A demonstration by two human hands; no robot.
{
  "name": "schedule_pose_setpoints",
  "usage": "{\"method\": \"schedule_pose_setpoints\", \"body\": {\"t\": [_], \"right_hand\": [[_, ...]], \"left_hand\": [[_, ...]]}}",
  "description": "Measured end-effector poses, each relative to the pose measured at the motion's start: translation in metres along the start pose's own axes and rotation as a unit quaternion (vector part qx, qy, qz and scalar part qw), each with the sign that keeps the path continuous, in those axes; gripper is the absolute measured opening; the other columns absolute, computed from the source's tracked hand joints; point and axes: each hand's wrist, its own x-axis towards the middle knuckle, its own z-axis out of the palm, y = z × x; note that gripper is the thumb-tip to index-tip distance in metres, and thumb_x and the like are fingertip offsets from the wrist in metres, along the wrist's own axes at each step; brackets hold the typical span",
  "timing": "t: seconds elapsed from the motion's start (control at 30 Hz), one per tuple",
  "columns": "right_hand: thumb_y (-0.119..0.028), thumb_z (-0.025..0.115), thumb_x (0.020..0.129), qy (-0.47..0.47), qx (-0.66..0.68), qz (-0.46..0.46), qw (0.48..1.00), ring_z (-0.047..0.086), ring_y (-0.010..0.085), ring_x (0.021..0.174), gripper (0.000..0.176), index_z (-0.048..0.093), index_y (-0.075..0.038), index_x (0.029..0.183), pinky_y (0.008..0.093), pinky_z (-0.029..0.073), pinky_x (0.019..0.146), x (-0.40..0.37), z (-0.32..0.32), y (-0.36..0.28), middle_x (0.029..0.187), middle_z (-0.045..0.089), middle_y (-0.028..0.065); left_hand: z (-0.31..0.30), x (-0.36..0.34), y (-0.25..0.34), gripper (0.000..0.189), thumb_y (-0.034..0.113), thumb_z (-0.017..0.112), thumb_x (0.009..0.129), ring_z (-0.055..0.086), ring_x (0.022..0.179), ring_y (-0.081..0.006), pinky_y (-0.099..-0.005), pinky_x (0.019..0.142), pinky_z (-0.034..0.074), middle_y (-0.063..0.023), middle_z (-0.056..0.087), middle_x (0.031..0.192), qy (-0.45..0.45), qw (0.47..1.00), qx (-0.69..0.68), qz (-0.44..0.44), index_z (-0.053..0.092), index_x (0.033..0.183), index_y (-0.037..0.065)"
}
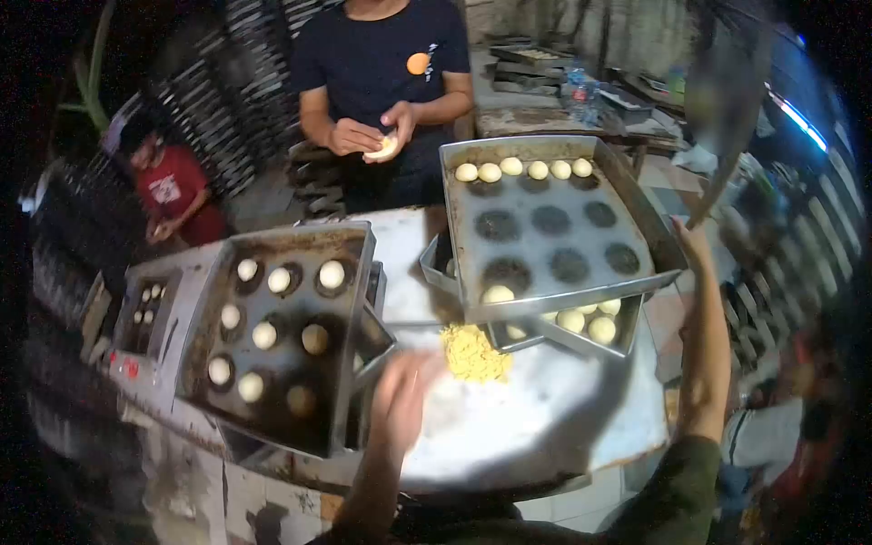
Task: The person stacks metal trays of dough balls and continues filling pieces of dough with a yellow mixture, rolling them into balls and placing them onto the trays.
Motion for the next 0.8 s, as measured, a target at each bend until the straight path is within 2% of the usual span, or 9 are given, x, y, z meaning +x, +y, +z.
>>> {"method": "schedule_pose_setpoints", "body": {"t": [0.03,0.1,0.13,0.23,0.3,0.43,0.5,0.63,0.8], "right_hand": [[-0.047,0.056,0.082,-0.105,0.151,0.057,0.981,0.06,0.0265,0.085,0.054,0.057,0.003,0.101,0.0367,0.045,0.074,0.005,0.005,0.023,0.094,0.063,0.0154],[-0.046,0.054,0.083,-0.166,0.265,-0.021,0.95,0.054,0.0229,0.102,0.059,0.052,0.003,0.115,0.0349,0.041,0.085,-0.002,0.016,0.042,0.112,0.057,0.0122],[-0.046,0.054,0.084,-0.202,0.383,0.029,0.901,0.049,0.0239,0.108,0.06,0.051,0.002,0.119,0.035,0.038,0.09,-0.011,0.019,0.039,0.116,0.055,0.0115],[-0.047,0.054,0.084,-0.276,0.516,0.031,0.81,0.045,0.0275,0.115,0.063,0.046,-0.002,0.127,0.0374,0.035,0.096,-0.058,0.01,0.004,0.123,0.05,0.0112],[-0.037,0.054,0.083,-0.207,0.483,0.001,0.851,0.049,0.026,0.111,0.056,0.046,-0.003,0.127,0.0373,0.039,0.093,-0.072,0.009,0.013,0.123,0.051,0.0112],[-0.029,0.048,0.079,-0.275,0.651,-0.052,0.705,0.052,0.0233,0.111,0.06,0.042,-0.001,0.131,0.036,0.044,0.088,-0.165,-0.04,-0.045,0.126,0.05,0.0128],[-0.033,0.049,0.078,-0.254,0.635,-0.073,0.726,0.053,0.0237,0.111,0.067,0.036,0.0,0.135,0.0352,0.045,0.088,-0.225,-0.053,-0.077,0.13,0.048,0.0133],[-0.036,0.047,0.077,-0.341,0.633,-0.166,0.675,0.047,0.0268,0.118,0.073,0.029,0.0,0.138,0.0354,0.041,0.097,-0.297,-0.06,-0.124,0.136,0.04,0.0159],[-0.045,0.043,0.086,-0.067,0.524,-0.131,0.839,0.03,0.0269,0.131,0.067,0.03,-0.006,0.139,0.0404,0.029,0.105,-0.371,-0.062,-0.156,0.144,0.027,0.0143]], "left_hand": [[0.02,0.034,0.008,0.036,0.019,0.043,0.095,0.043,0.12,-0.0252,-0.0336,0.1,0.034,-0.0154,0.047,0.126,0.029,0.985,0.132,0.104,0.041,0.125,-0.001],[0.04,0.105,-0.054,0.055,0.023,0.053,0.091,0.038,0.123,-0.0296,-0.0366,0.101,0.033,-0.0228,0.031,0.136,0.102,0.99,-0.071,0.07,0.029,0.131,-0.006],[0.042,0.126,-0.057,0.064,0.03,0.055,0.089,0.04,0.122,-0.0338,-0.0377,0.1,0.033,-0.027,0.032,0.134,0.177,0.945,0.265,0.08,0.027,0.132,-0.007],[0.05,0.151,-0.053,0.061,0.019,0.057,0.083,0.05,0.113,-0.026,-0.0318,0.094,0.037,-0.0183,0.051,0.123,0.132,0.984,0.114,-0.019,0.033,0.135,0.0],[0.04,0.14,-0.038,0.058,0.012,0.054,0.08,0.05,0.111,-0.0224,-0.0294,0.092,0.038,-0.0157,0.053,0.121,0.141,0.988,0.061,-0.031,0.036,0.134,0.002],[0.031,0.061,0.049,0.059,-0.002,0.044,0.072,0.051,0.106,-0.0154,-0.0243,0.088,0.039,-0.0135,0.054,0.121,0.163,0.986,0.039,-0.022,0.043,0.131,0.003],[0.006,0.004,0.062,0.056,-0.004,0.04,0.072,0.049,0.113,-0.0165,-0.0238,0.089,0.038,-0.0155,0.053,0.123,0.144,0.985,-0.092,0.037,0.048,0.127,0.001],[-0.052,-0.087,0.108,0.047,-0.006,0.03,0.072,0.044,0.122,-0.0234,-0.0322,0.106,0.029,-0.0169,0.051,0.127,0.066,0.932,0.24,0.263,0.058,0.111,-0.006],[-0.106,-0.099,0.115,0.054,-0.016,0.03,0.074,0.052,0.114,-0.0173,-0.0272,0.102,0.033,-0.0107,0.061,0.114,0.087,0.958,0.124,0.243,0.055,0.119,0.003]]}}
